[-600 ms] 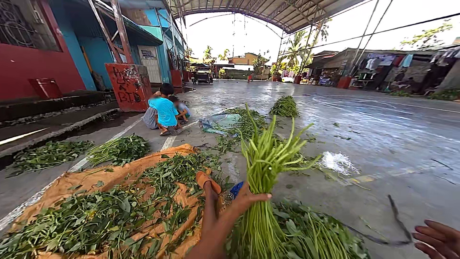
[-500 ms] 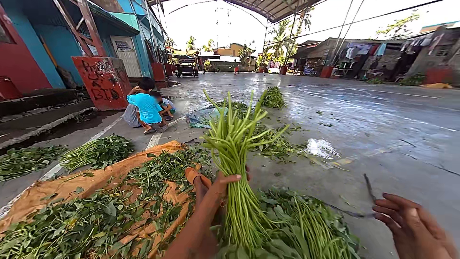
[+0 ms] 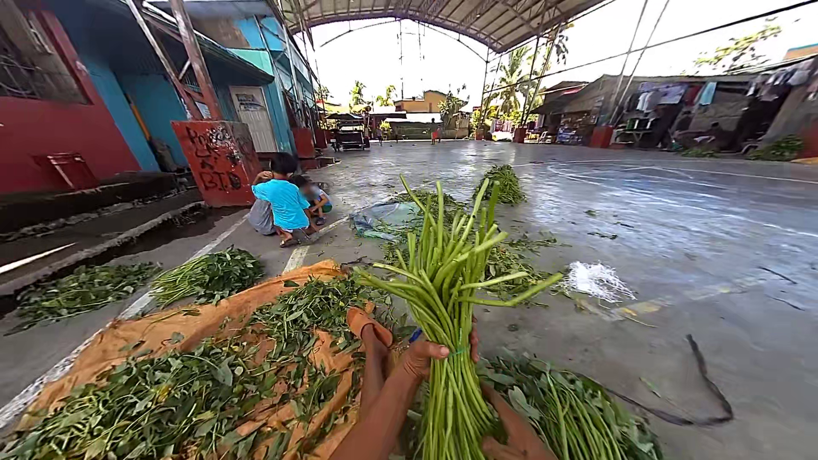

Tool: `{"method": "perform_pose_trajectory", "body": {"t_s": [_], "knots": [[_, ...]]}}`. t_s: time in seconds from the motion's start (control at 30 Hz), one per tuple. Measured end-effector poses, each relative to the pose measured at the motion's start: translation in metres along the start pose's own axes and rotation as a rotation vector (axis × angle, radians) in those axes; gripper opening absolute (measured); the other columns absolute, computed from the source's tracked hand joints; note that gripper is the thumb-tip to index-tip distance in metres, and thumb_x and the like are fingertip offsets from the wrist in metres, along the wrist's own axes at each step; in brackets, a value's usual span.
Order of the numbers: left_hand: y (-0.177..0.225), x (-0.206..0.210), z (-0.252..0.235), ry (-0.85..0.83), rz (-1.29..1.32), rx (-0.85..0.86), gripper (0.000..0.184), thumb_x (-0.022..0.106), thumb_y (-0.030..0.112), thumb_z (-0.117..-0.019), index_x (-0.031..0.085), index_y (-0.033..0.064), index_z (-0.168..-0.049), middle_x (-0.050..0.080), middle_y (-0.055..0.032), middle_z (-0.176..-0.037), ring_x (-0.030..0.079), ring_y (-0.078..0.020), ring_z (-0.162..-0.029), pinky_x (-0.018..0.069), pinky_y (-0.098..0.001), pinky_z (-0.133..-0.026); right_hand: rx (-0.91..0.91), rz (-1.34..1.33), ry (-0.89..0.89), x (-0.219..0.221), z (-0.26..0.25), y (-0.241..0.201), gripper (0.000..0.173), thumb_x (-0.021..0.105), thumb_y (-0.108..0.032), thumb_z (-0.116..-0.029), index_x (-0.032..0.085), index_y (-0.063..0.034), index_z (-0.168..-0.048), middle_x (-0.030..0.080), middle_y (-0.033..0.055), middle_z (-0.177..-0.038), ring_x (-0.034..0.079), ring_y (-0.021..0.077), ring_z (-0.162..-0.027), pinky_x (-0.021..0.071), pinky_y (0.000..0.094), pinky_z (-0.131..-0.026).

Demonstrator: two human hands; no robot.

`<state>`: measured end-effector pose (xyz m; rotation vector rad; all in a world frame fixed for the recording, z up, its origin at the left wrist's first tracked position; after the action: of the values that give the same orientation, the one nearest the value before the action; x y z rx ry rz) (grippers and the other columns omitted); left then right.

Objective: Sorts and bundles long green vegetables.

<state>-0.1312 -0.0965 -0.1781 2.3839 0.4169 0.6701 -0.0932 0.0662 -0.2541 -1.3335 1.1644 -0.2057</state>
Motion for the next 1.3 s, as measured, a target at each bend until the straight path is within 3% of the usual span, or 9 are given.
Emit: {"method": "perform_pose_trajectory", "body": {"t_s": [0.1, 0.2, 0.4, 0.6, 0.8, 0.9, 0.97, 1.13, 1.3], "knots": [[-0.014, -0.007, 0.002, 0.024, 0.034, -0.027, 0.058, 0.083, 0.03, -0.0816, 0.065, 0.0082, -0.132, 0.073, -0.0086, -0.112, 0.072, -0.02, -0.098, 0.0585, -0.0354, -0.09, 0.028, 0.05, 0.005, -0.004, 0.012, 0.003, 0.107, 0.058, -0.076, -0.0855, 0.044, 0.0105, -0.147, 0.054, 0.031, -0.142, 0.057, 0.0409, -0.129, 0.0453, 0.056, -0.109], [-0.022, -0.006, 0.0, 0.015, 0.067, -0.035, 0.06, 0.083, 0.029, -0.0823, 0.063, 0.007, -0.135, 0.073, -0.0103, -0.114, 0.072, -0.0208, -0.098, 0.0588, -0.0358, -0.09, 0.055, 0.167, 0.068, -0.008, 0.019, 0.006, 0.111, 0.057, -0.078, -0.0847, 0.039, 0.0097, -0.151, 0.047, 0.0359, -0.145, 0.058, 0.0485, -0.123, 0.0492, 0.0628, -0.099], [-0.021, -0.002, -0.007, -0.002, 0.05, 0.002, 0.061, 0.083, 0.026, -0.082, 0.062, 0.0078, -0.136, 0.072, -0.0108, -0.119, 0.072, -0.0216, -0.102, 0.0573, -0.036, -0.093, -0.057, 0.305, 0.262, -0.011, 0.03, 0.004, 0.109, 0.036, -0.085, -0.0884, 0.046, 0.0042, -0.149, 0.042, 0.0307, -0.153, 0.044, 0.048, -0.139, 0.0341, 0.0729, -0.104], [-0.011, -0.002, -0.008, 0.121, -0.118, 0.006, 0.048, 0.082, 0.02, -0.0817, 0.068, 0.0097, -0.126, 0.075, -0.0067, -0.114, 0.073, -0.0182, -0.1, 0.0591, -0.0343, -0.092, 0.022, 0.132, 0.133, -0.023, 0.028, 0.0, 0.13, 0.035, -0.093, -0.0806, 0.022, 0.0106, -0.158, 0.025, 0.035, -0.161, 0.03, 0.0502, -0.148, 0.0242, 0.0737, -0.114], [-0.014, -0.007, -0.003, 0.321, -0.442, -0.125, 0.064, 0.091, 0.023, -0.0644, 0.062, 0.0005, -0.117, 0.074, -0.0026, -0.104, 0.071, -0.0137, -0.097, 0.058, -0.033, -0.091, 0.029, 0.062, 0.153, -0.04, -0.004, 0.011, 0.149, 0.061, -0.093, -0.0609, 0.017, 0.0083, -0.16, 0.026, 0.0282, -0.164, 0.025, 0.0428, -0.152, 0.0232, 0.066, -0.119], [0.006, 0.011, -0.003, 0.209, -0.43, -0.016, 0.042, 0.088, 0.024, -0.0722, 0.075, 0.0179, -0.112, 0.077, 0.0066, -0.106, 0.072, -0.0041, -0.099, 0.058, -0.0248, -0.092, -0.004, -0.132, 0.107, -0.045, -0.018, 0.02, 0.15, 0.055, -0.097, -0.0629, 0.008, 0.0067, -0.161, 0.029, 0.0236, -0.164, 0.029, 0.0295, -0.153, 0.0299, 0.0472, -0.122], [0.019, 0.009, -0.008, -0.006, -0.261, 0.026, 0.041, 0.081, 0.027, -0.0838, 0.073, 0.0157, -0.122, 0.075, -0.0023, -0.114, 0.071, -0.0132, -0.104, 0.0566, -0.0309, -0.095, -0.054, -0.23, 0.139, -0.059, -0.019, 0.013, 0.149, 0.052, -0.098, -0.0646, 0.007, 0.0057, -0.161, 0.031, 0.0225, -0.163, 0.031, 0.027, -0.152, 0.0317, 0.0441, -0.122], [0.057, -0.01, 0.001, 0.043, -0.02, 0.129, 0.075, 0.088, 0.044, -0.0701, 0.062, 0.0077, -0.13, 0.071, -0.0057, -0.098, 0.069, -0.0184, -0.083, 0.058, -0.0335, -0.078, -0.109, -0.308, 0.287, -0.093, -0.001, -0.019, 0.137, 0.054, -0.094, -0.0686, 0.019, 0.0011, -0.16, 0.044, 0.0106, -0.159, 0.04, 0.0198, -0.148, 0.0356, 0.0383, -0.121], [0.073, -0.006, -0.003, -0.039, 0.178, 0.222, 0.068, 0.089, 0.034, -0.071, 0.064, 0.005, -0.127, 0.072, -0.0084, -0.096, 0.071, -0.0209, -0.081, 0.0603, -0.0352, -0.076, -0.215, -0.255, 0.3, -0.091, 0.003, -0.056, 0.119, 0.061, -0.087, -0.0718, 0.039, -0.0066, -0.156, 0.053, 0.0054, -0.152, 0.047, 0.0178, -0.143, 0.041, 0.0393, -0.116]]}}
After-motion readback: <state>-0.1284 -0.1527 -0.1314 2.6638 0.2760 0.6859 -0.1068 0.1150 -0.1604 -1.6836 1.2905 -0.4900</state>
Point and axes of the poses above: each hand's wrist, its own z-axis away from the middle knuckle, its own x-axis out of the palm, y = z × x, the point moved 6 cm from there along -z, towards the middle knuckle
